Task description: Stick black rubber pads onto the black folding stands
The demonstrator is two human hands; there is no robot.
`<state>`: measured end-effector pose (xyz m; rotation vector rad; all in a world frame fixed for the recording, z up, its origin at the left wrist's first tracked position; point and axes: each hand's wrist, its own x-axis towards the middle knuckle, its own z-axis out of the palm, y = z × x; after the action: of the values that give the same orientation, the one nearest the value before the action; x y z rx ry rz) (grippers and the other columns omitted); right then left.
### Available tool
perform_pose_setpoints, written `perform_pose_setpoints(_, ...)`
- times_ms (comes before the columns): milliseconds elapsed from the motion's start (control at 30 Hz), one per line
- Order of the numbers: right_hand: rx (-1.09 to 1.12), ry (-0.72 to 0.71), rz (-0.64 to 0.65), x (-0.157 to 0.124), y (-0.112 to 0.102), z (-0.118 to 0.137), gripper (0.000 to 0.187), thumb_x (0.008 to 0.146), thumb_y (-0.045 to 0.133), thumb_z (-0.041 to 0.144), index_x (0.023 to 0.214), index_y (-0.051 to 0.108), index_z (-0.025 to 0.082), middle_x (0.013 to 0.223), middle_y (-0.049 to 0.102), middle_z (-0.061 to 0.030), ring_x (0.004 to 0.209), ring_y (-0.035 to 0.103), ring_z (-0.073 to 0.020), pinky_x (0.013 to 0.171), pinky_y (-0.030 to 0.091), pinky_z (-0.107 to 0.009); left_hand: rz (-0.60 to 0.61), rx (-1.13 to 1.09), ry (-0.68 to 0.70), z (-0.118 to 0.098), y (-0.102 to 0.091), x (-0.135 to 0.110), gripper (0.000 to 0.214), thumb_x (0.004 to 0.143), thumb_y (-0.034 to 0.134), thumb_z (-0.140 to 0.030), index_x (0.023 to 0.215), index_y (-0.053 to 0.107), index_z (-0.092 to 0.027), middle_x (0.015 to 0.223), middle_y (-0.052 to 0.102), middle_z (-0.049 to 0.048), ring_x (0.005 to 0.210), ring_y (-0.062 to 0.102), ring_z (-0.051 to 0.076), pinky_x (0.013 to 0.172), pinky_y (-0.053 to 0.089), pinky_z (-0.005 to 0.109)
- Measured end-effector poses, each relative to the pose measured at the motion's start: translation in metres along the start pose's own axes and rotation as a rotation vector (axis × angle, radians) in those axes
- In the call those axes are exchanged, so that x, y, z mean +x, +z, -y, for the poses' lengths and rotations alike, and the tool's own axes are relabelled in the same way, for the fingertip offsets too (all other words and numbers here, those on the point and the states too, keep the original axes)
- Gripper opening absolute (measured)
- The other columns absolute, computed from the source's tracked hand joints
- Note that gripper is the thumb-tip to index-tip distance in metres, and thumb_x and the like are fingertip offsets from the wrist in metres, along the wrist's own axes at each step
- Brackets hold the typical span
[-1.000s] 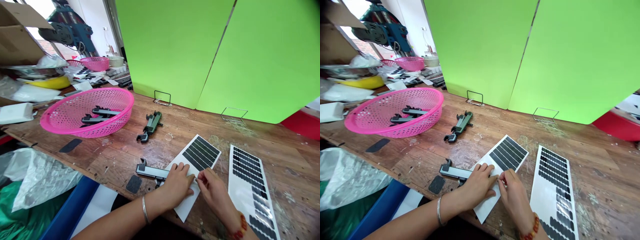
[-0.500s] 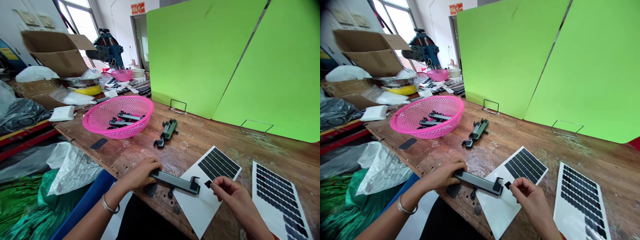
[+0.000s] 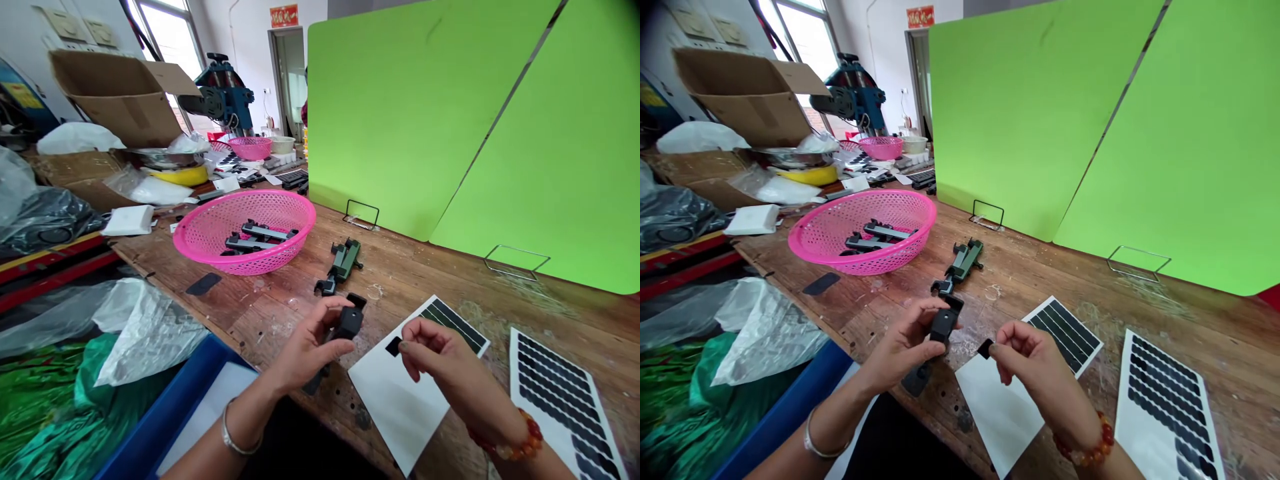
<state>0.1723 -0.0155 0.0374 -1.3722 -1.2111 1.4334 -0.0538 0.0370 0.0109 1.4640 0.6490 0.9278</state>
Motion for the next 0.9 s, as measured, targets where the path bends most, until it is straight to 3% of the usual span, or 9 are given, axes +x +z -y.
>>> perform_pose_setpoints(133,0.025,0.020,0.087,0.003,0.009,0.028,0.017,0.081,0.061,0.031,0.074,0.053,0.018,0.039,0.049,0.0079,0.034,0.039,-0.0062,0.041,0.027,-0.019,0.046,-0.016,0.026,0.005,0.018,0.004,0.044,0.087,0.058,-0.043,0.124,0.050,-0.021,0.114,0.059,0.0080,0.107,0.054,0.021,0.093,0.040,0.031)
perform_pose_setpoints(267,-0.006,0.019,0.103,0.007,0.013,0.041,0.015,0.078,0.061,0.028,0.070,0.052,0.019,0.035,0.048,0.0088,0.031,0.041,-0.0063,0.039,0.025,-0.017,0.103,-0.028,0.023,0.009,0.023,0.004,0.043,0.088,0.057,-0.042,0.125,0.050,-0.022,0.115,0.058,0.0064,0.108,0.052,0.021,0.093,0.040,0.031)
perform_pose_setpoints(433,-0.026,0.045,0.089,0.010,0.016,0.042,0.015,0.075,0.062,0.028,0.068,0.053,0.019,0.035,0.048,0.0083,0.030,0.041,-0.0067,0.038,0.025,-0.018,0.107,-0.006,0.028,0.010,0.023,0.003,0.041,0.088,0.056,-0.042,0.124,0.051,-0.021,0.113,0.058,0.0062,0.108,0.052,0.021,0.094,0.039,0.031)
perform_pose_setpoints(900,0.024,0.021,0.018,0.009,0.026,0.031,0.019,0.081,0.059,0.030,0.067,0.052,0.018,0.037,0.048,0.0081,0.034,0.041,-0.0059,0.042,0.031,-0.019,0.092,-0.027,0.047,0.009,0.022,0.004,0.039,0.089,0.056,-0.040,0.123,0.051,-0.021,0.112,0.057,0.0055,0.109,0.051,0.021,0.094,0.039,0.031)
